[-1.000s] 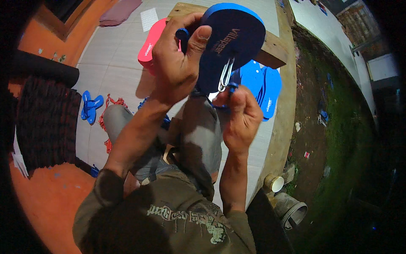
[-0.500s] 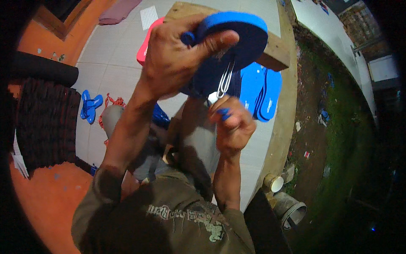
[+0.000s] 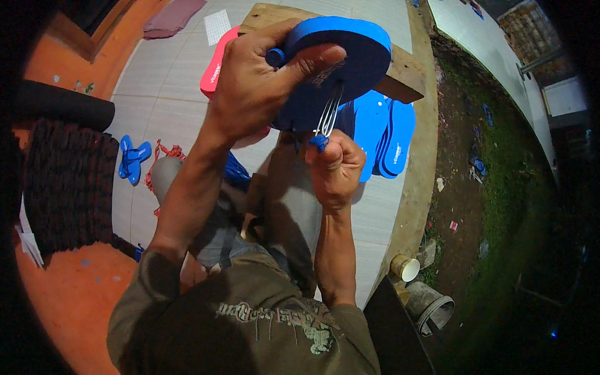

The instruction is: The person assembles flip-flops by using a wooden jig to pull rubber straps through holes in the blue foam soles.

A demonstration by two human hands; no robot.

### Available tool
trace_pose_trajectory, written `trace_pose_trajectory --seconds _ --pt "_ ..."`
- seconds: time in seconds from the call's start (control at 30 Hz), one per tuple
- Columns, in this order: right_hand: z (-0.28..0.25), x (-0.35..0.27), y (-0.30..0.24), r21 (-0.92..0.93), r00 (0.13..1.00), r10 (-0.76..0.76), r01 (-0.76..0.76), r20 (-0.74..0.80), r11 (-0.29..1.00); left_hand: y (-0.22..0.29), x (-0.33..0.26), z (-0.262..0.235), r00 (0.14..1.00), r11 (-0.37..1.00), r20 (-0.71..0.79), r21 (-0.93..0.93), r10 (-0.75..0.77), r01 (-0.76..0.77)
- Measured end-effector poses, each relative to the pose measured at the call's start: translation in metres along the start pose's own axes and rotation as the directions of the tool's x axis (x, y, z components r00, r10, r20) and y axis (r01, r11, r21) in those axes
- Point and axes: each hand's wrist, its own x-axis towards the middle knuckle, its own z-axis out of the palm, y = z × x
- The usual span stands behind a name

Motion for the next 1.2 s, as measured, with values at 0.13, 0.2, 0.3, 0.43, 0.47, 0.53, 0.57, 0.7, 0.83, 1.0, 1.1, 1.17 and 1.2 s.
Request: trace_pose_trajectory --seconds 0.13,0.2,0.3,0.43,0.47,0.53,0.57,0.7,0.83,1.0,1.1,1.17,1.2 --pt "0.004 -0.003 -0.002 0.106 0.989 0.126 -0.117 -0.080 0.988 0.000 0.000 0.004 1.000 1.000 -0.002 0.022 -0.002 0.002" --pt "0.011 0.004 -0.017 0.084 0.975 0.211 -0.206 -0.067 0.975 0.003 0.000 0.001 1.000 0.998 -0.020 0.065 0.015 -0.014" --pt "-0.003 0.002 -0.034 0.163 0.903 0.429 -0.426 0.013 0.890 0.001 0.000 0.004 0.999 1.000 -0.051 0.004 -0.015 0.016" --pt "0.005 0.008 -0.053 -0.031 0.892 0.422 -0.432 -0.158 0.901 0.004 0.000 -0.002 0.988 0.976 0.035 -0.154 -0.152 0.155" --pt "0.008 0.011 -0.058 -0.167 0.905 0.368 -0.405 -0.216 0.899 0.004 -0.003 -0.005 0.988 0.969 0.060 -0.197 -0.139 0.148" --pt "0.010 0.014 -0.063 -0.429 0.924 0.235 -0.352 -0.302 0.832 0.002 -0.015 -0.008 0.988 0.950 0.107 -0.279 -0.110 0.136" --pt "0.013 0.016 -0.064 -0.496 0.935 0.013 -0.200 -0.355 0.845 0.001 -0.020 -0.004 0.983 0.887 0.131 -0.428 -0.129 0.173" --pt "0.024 0.040 -0.065 -0.671 0.972 -0.089 -0.081 -0.216 0.737 0.000 -0.021 0.009 0.989 0.840 0.031 -0.524 -0.143 0.137" --pt "0.039 0.042 -0.058 -0.656 0.965 -0.110 -0.077 -0.239 0.751 -0.009 -0.025 0.013 0.989 0.862 -0.055 -0.499 -0.135 0.089" --pt "0.056 0.039 -0.055 -0.829 0.944 -0.329 0.163 -0.027 0.535 0.033 -0.044 0.001 0.957 0.910 -0.289 -0.393 0.016 -0.134" --pt "0.046 -0.032 -0.062 -0.699 0.989 -0.074 -0.039 -0.130 0.714 0.013 -0.107 0.006 0.988 0.940 -0.151 -0.337 -0.003 -0.048" --pt "0.043 -0.037 -0.064 -0.514 0.992 -0.060 -0.006 -0.111 0.858 0.033 -0.095 -0.012 0.973 0.973 -0.015 -0.020 0.230 -0.230" --pt "0.035 -0.056 -0.074 -0.409 0.991 0.035 -0.085 -0.130 0.908 0.037 -0.114 -0.003 0.999 0.979 -0.049 -0.202 0.006 -0.016"
